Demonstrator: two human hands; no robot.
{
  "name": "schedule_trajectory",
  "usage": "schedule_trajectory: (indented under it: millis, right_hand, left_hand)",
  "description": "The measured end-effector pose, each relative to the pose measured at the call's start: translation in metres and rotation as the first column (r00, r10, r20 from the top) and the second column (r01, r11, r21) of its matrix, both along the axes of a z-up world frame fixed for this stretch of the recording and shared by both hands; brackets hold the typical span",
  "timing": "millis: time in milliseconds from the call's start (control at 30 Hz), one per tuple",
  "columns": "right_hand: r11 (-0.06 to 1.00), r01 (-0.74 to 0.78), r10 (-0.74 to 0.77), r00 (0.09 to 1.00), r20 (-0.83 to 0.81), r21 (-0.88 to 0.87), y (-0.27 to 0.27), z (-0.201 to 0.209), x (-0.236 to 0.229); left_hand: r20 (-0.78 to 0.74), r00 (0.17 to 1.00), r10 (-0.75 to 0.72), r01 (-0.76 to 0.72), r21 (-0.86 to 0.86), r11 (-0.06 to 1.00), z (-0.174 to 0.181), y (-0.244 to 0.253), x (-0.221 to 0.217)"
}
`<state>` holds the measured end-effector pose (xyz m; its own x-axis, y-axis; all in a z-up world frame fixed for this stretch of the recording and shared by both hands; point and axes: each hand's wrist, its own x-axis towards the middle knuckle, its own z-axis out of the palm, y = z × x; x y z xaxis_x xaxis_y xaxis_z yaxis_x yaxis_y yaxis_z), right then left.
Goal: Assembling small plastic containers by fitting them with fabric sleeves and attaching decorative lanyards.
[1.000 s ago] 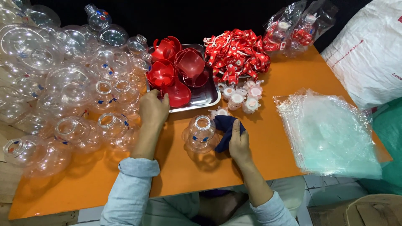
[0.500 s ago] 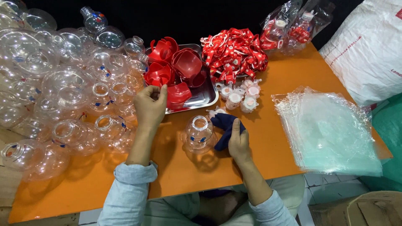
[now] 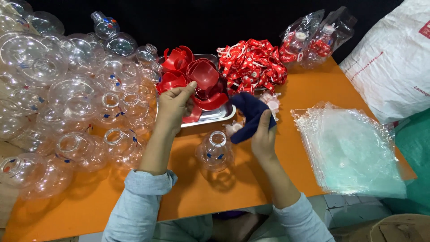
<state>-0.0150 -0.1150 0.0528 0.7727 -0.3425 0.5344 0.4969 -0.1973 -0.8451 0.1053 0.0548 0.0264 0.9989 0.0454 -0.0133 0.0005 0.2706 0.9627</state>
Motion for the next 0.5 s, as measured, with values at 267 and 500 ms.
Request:
schedule_trajectory:
  millis: [267,500]
  right_hand:
    - [0.935,0.086,0.047,0.932,0.36,-0.343,-0.02,-0.041,0.105]
    - [0.966,0.257,-0.257,0.944,0.206,0.026,0.002,-0.036,0.109]
  left_hand:
    - [-0.183,0.931,-0.315,0.263,-0.261,0.929,0.021,-0.028,-0.002]
    - [0.262,0.964,0.037,-0.127,0.334,0.934,-0.002,-0.035,0.003]
